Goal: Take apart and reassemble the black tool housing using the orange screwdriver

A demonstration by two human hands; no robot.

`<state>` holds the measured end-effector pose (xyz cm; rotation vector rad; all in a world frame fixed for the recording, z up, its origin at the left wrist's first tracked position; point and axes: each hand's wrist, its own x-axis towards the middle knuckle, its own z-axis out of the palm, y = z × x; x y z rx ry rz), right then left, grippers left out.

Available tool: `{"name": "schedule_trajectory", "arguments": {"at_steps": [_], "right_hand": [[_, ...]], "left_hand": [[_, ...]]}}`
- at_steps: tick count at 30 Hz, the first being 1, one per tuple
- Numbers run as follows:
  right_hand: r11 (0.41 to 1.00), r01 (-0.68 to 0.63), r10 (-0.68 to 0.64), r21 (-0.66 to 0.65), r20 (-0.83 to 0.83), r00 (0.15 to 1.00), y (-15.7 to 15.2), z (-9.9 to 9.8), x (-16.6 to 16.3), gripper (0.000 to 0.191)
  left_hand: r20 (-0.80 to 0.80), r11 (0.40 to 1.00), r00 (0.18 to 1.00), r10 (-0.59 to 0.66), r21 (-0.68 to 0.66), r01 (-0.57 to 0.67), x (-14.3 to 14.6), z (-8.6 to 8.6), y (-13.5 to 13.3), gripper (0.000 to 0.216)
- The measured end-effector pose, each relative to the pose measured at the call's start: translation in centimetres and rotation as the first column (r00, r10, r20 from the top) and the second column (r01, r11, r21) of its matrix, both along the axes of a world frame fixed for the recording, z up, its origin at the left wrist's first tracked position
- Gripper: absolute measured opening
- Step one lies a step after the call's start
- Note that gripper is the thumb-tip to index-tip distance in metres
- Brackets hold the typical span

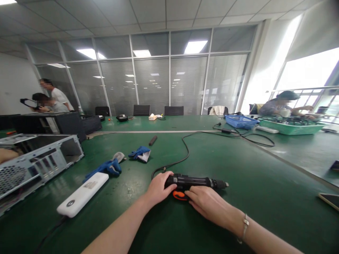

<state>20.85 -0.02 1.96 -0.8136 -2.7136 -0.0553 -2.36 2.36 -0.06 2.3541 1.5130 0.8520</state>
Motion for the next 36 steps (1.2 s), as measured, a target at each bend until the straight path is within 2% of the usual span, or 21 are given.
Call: {"name": "schedule_trajectory", "arguments": {"at_steps": [2, 4, 7, 9, 10, 14, 17, 22, 25, 28, 32, 36], "right_hand": [[0.998, -0.049, 0.045, -0.04, -0.109, 0.993, -0.1, 1.2, 0.4, 0.031], [0.998, -0.024, 0.004, -0.06, -0.308, 0.951, 0.0, 2.6, 0.7, 0.041], [0.993, 0.065, -0.114, -0.1, -0.618, 0.778, 0.5, 4.3, 0.7, 0.062], [0.993, 0.074, -0.117, -0.092, -0.724, 0.679, 0.9, 4.4, 0.3, 0.07], [0.995, 0.075, -0.098, -0.065, -0.746, 0.659, 1.0, 4.1, 0.0, 0.071], [0.977, 0.141, 0.021, 0.162, -0.726, 0.687, 1.2, 1.7, -0.7, 0.065], [0.951, 0.118, 0.114, 0.285, -0.679, 0.725, 1.0, 0.6, -0.8, 0.06], [0.948, 0.079, 0.133, 0.307, -0.611, 0.781, 0.7, 0.9, -1.2, 0.054], [0.923, 0.044, 0.194, 0.381, -0.563, 0.803, 0.5, 1.0, -1.1, 0.05], [0.899, -0.007, 0.274, 0.438, -0.551, 0.788, 0.6, 0.7, -0.7, 0.05], [0.912, -0.004, 0.269, 0.41, -0.591, 0.76, 0.9, 0.3, -0.4, 0.053], [0.898, -0.036, 0.291, 0.438, -0.532, 0.795, 0.9, 0.7, -0.6, 0.046]], "left_hand": [[0.013, 1.0, 1.0, -0.007, 0.007, 0.007, 0.6, -0.2, -0.2, 0.038], [0.017, 1.0, 1.0, -0.005, 0.02, 0.004, 1.3, -0.4, -0.4, 0.039], [0.02, 1.0, 1.0, 0.003, 0.03, -0.003, 2.0, -0.6, -0.7, 0.038], [0.022, 1.0, 1.0, -0.003, 0.027, 0.002, 2.2, -0.6, -0.8, 0.039], [0.02, 1.0, 1.0, -0.007, 0.023, 0.007, 2.3, -0.7, -0.8, 0.041], [-0.004, 0.999, 0.999, -0.04, 0.004, 0.04, 2.0, -0.7, -0.5, 0.048], [-0.008, 0.998, 0.998, -0.061, 0.016, 0.061, 1.8, -0.8, -0.3, 0.048], [0.008, 0.996, 0.997, -0.081, 0.04, 0.081, 1.8, -0.8, -0.1, 0.047], [0.012, 0.994, 0.995, -0.1, 0.047, 0.099, 1.7, -0.8, -0.2, 0.044], [0.035, 0.993, 0.994, -0.1, 0.063, 0.097, 1.8, -0.7, -0.3, 0.045], [0.068, 0.987, 0.988, -0.135, 0.094, 0.128, 1.9, -0.3, -0.5, 0.05], [0.092, 0.979, 0.98, -0.176, 0.12, 0.165, 2.0, 0.2, -0.6, 0.038]]}}
